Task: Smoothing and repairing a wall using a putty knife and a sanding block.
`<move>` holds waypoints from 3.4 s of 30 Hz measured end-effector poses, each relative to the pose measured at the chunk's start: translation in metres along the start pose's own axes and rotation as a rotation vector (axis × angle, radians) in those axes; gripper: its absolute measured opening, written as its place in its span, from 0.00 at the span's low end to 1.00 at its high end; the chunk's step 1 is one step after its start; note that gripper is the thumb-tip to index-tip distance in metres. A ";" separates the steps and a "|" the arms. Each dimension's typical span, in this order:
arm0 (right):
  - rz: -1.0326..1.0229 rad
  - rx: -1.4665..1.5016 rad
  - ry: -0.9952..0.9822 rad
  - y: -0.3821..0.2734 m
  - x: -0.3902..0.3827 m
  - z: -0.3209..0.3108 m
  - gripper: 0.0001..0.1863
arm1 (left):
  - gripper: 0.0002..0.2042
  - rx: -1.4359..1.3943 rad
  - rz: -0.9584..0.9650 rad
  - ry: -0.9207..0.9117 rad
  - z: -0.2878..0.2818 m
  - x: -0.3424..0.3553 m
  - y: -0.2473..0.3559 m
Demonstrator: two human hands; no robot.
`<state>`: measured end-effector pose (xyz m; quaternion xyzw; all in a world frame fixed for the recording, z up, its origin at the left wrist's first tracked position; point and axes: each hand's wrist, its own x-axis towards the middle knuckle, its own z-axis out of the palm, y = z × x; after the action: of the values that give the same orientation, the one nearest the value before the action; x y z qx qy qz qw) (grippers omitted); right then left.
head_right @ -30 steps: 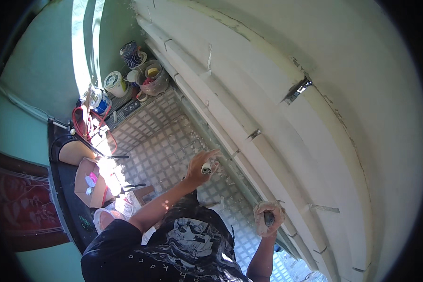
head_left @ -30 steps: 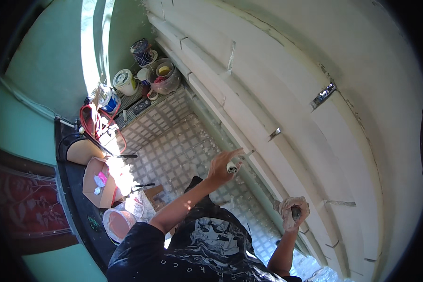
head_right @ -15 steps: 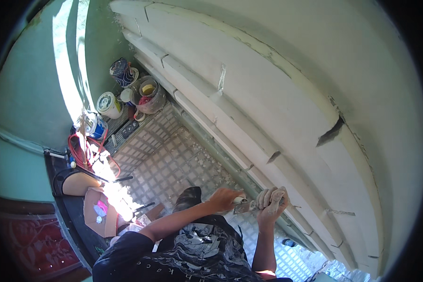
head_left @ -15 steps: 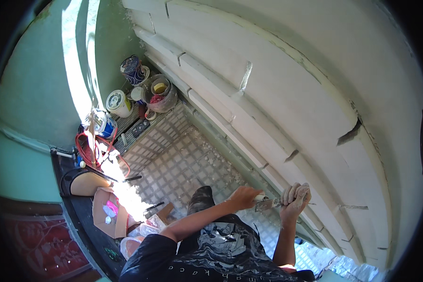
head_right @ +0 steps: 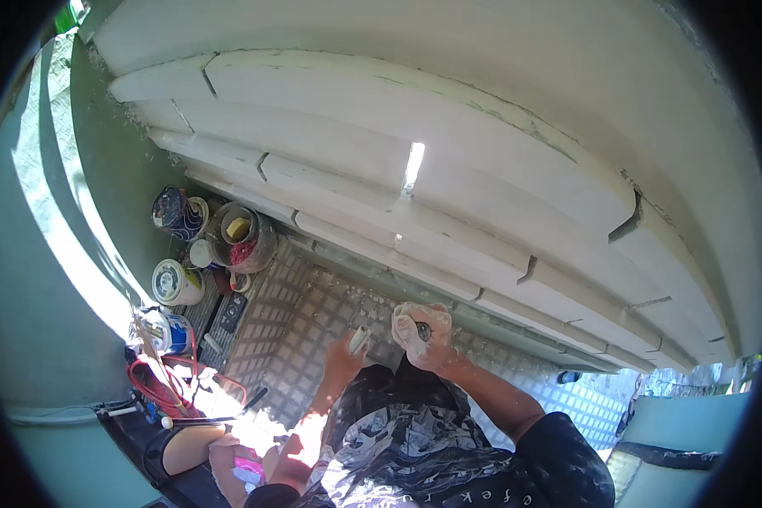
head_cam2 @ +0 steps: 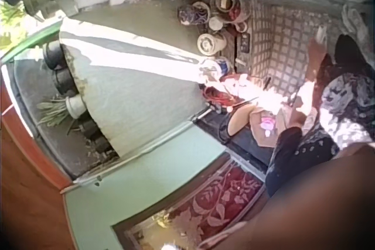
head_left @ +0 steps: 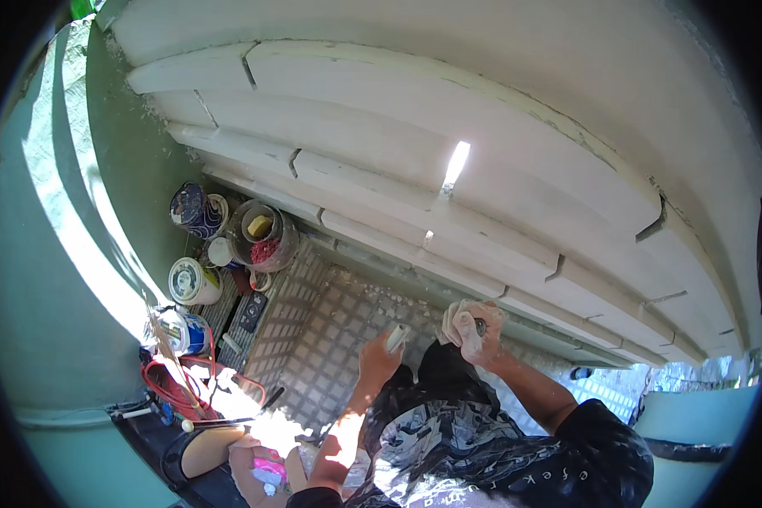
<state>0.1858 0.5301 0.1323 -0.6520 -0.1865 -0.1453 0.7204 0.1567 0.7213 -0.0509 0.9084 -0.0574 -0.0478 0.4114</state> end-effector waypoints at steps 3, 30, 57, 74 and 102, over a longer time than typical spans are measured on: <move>-0.298 -0.083 0.077 0.003 0.042 0.000 0.17 | 0.18 -0.033 -0.016 -0.027 -0.020 0.000 0.000; -0.598 -0.619 0.392 0.024 0.157 0.001 0.15 | 0.06 -0.333 -0.107 -0.097 -0.118 0.070 -0.023; -0.854 0.147 0.939 -0.007 0.158 0.022 0.34 | 0.15 0.596 1.426 -1.364 -0.123 0.304 0.120; -0.909 0.159 1.053 -0.005 0.172 0.039 0.32 | 0.13 0.213 1.873 -1.564 -0.075 0.311 0.118; -0.829 0.165 1.147 -0.007 0.155 0.039 0.33 | 0.12 0.388 1.699 -1.726 -0.080 0.300 0.135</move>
<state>0.3173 0.5733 0.2128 -0.2916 -0.0209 -0.7130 0.6373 0.4551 0.6491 0.0915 0.2989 -0.8913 -0.3410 -0.0034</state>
